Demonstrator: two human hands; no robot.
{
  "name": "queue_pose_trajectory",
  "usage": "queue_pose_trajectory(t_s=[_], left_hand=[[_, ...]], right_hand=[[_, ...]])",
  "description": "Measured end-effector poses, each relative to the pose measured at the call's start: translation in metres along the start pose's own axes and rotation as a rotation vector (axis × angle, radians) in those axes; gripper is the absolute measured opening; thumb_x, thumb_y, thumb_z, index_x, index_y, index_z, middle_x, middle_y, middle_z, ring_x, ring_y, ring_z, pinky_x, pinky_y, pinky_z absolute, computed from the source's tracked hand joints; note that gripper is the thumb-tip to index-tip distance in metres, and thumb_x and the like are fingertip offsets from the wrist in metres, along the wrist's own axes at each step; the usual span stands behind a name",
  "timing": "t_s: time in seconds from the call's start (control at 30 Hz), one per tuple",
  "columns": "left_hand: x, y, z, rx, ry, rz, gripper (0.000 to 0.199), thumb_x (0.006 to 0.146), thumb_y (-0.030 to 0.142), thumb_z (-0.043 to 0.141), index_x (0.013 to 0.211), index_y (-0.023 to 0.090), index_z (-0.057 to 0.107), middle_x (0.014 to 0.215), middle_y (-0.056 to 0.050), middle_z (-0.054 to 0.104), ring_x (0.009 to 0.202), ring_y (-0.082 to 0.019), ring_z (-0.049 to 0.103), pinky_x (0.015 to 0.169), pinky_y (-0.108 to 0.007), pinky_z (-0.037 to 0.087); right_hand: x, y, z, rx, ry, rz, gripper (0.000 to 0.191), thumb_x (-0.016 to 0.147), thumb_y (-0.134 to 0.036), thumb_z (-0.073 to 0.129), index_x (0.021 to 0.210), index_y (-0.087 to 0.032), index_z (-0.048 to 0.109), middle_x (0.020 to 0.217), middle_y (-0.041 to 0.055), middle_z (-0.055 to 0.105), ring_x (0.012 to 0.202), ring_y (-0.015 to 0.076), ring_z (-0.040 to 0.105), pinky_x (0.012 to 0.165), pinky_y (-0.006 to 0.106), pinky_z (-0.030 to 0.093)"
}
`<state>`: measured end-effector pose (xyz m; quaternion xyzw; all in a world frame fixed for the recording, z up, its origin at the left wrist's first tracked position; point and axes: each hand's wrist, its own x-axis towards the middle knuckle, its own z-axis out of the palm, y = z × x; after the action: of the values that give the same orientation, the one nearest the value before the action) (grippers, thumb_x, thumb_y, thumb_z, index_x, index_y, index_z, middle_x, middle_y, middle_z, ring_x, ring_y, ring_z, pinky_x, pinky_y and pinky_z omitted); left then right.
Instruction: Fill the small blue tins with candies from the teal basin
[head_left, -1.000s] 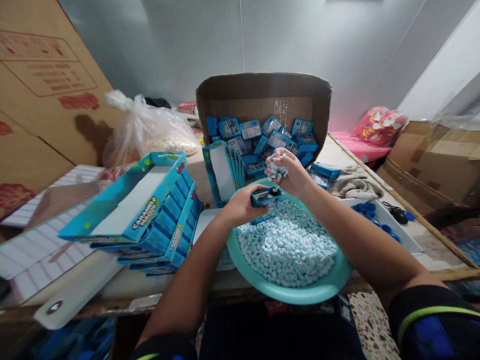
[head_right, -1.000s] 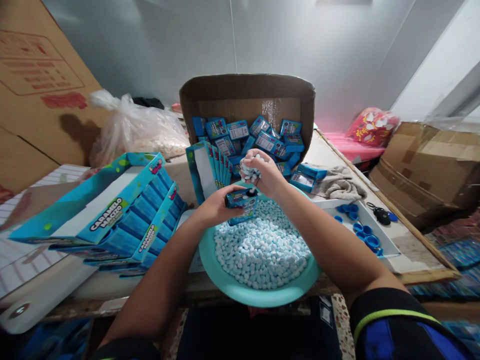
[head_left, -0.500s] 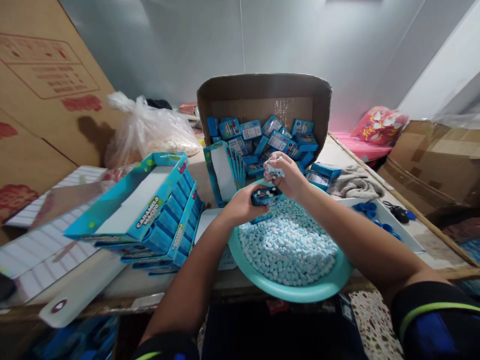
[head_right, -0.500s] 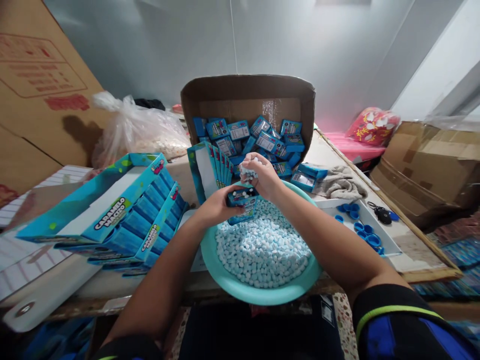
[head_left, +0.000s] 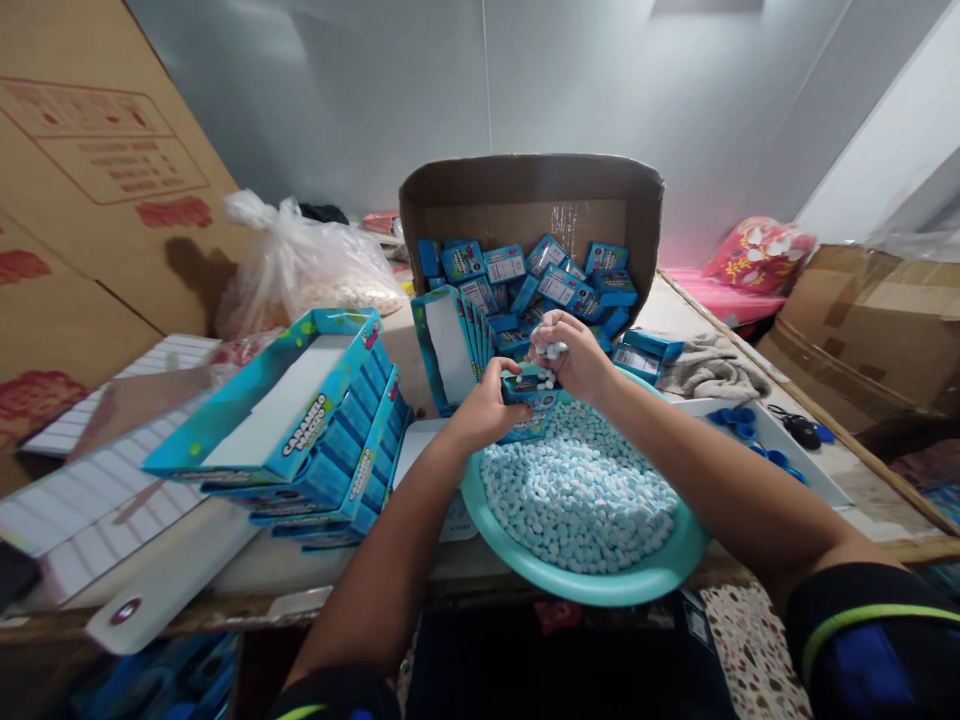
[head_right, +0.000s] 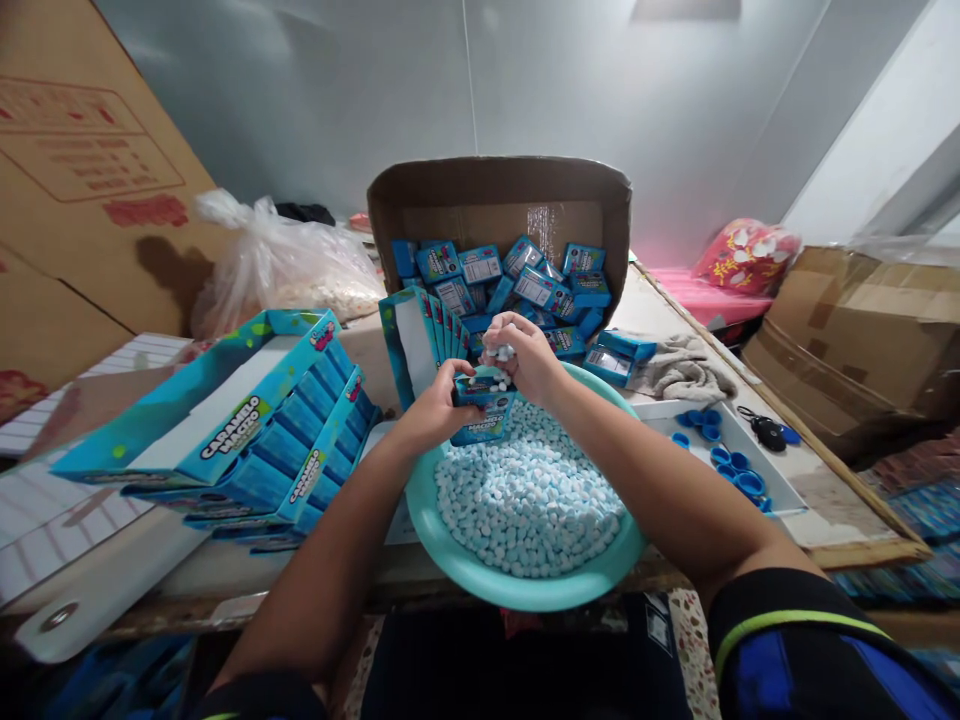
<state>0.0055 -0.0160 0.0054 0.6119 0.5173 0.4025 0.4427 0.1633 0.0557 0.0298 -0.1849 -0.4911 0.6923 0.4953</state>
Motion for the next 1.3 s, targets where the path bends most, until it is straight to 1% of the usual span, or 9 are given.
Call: queue_pose_trajectory(t_s=[0.1,0.2,0.4,0.57,0.73,0.87,0.97,1.1,1.3], left_hand=[[0.000,-0.001,0.001,-0.047,0.014,0.041,0.048,0.065,0.017,0.067,0.101,0.026,0.035,0.074,0.009,0.049,0.063,-0.010,0.047,0.061,-0.022,0.038],[0.000,0.000,0.001,-0.026,0.006,0.067,0.042,0.066,0.016,0.067,0.097,0.024,0.040,0.076,0.008,0.048,0.063,-0.009,0.045,0.061,-0.021,0.037],[0.000,0.007,0.001,0.014,0.058,0.107,0.031,0.064,0.017,0.070,0.091,0.020,0.054,0.093,0.001,0.061,0.081,-0.014,0.055,0.073,-0.024,0.044],[0.002,0.006,0.002,0.026,0.120,0.130,0.036,0.062,0.019,0.071,0.096,0.019,0.058,0.101,-0.001,0.065,0.089,-0.017,0.059,0.083,-0.028,0.046],[0.002,0.001,0.000,0.068,0.137,0.132,0.039,0.063,0.019,0.071,0.101,0.020,0.063,0.099,-0.002,0.067,0.085,-0.018,0.060,0.079,-0.029,0.048],[0.003,0.000,-0.001,0.081,0.098,0.169,0.036,0.065,0.019,0.071,0.101,0.019,0.068,0.103,-0.004,0.070,0.093,-0.021,0.064,0.086,-0.033,0.050],[0.004,-0.001,-0.001,0.074,0.092,0.196,0.036,0.065,0.018,0.072,0.101,0.019,0.070,0.106,-0.005,0.072,0.099,-0.024,0.066,0.092,-0.036,0.051],[0.004,-0.001,0.000,0.050,0.130,0.222,0.033,0.067,0.019,0.074,0.099,0.020,0.070,0.110,-0.006,0.072,0.109,-0.026,0.065,0.097,-0.037,0.050],[0.006,-0.008,0.000,-0.021,0.237,0.236,0.049,0.064,0.022,0.079,0.109,0.019,0.062,0.119,-0.010,0.069,0.108,-0.026,0.066,0.093,-0.036,0.053]], right_hand=[[-0.001,-0.002,0.001,0.029,-0.009,-0.009,0.022,0.068,-0.024,0.069,0.077,-0.023,0.049,0.065,-0.0068,0.052,0.059,0.0111,0.052,0.065,0.028,0.049],[-0.002,-0.004,0.003,0.041,-0.040,-0.014,0.020,0.069,-0.025,0.068,0.076,-0.022,0.050,0.066,-0.0056,0.053,0.060,0.0117,0.052,0.063,0.028,0.049],[-0.001,-0.006,0.003,0.025,-0.054,0.022,0.025,0.070,-0.033,0.065,0.071,-0.023,0.042,0.066,-0.0045,0.052,0.059,0.0120,0.050,0.060,0.027,0.047],[-0.001,-0.008,0.003,0.007,-0.066,-0.002,0.037,0.070,-0.042,0.067,0.069,-0.023,0.034,0.070,-0.0034,0.052,0.060,0.0120,0.050,0.062,0.027,0.048],[0.000,-0.007,0.003,-0.021,-0.066,-0.012,0.034,0.072,-0.046,0.067,0.076,-0.024,0.042,0.070,-0.0036,0.054,0.062,0.0128,0.052,0.066,0.028,0.049],[0.000,-0.004,0.003,-0.038,-0.081,-0.007,0.027,0.075,-0.046,0.065,0.078,-0.023,0.050,0.064,-0.0035,0.053,0.064,0.0139,0.053,0.068,0.027,0.048],[0.000,-0.003,0.003,-0.067,-0.069,-0.002,0.029,0.076,-0.050,0.065,0.077,-0.023,0.053,0.058,-0.0041,0.050,0.066,0.0150,0.055,0.073,0.028,0.049],[0.000,-0.003,0.003,-0.089,-0.049,-0.004,0.031,0.076,-0.052,0.066,0.078,-0.023,0.057,0.054,-0.0048,0.047,0.072,0.0172,0.061,0.081,0.030,0.050],[0.000,-0.001,0.005,-0.054,-0.057,-0.057,0.026,0.076,-0.046,0.069,0.079,-0.021,0.063,0.054,-0.0049,0.051,0.072,0.0167,0.063,0.084,0.030,0.050]])
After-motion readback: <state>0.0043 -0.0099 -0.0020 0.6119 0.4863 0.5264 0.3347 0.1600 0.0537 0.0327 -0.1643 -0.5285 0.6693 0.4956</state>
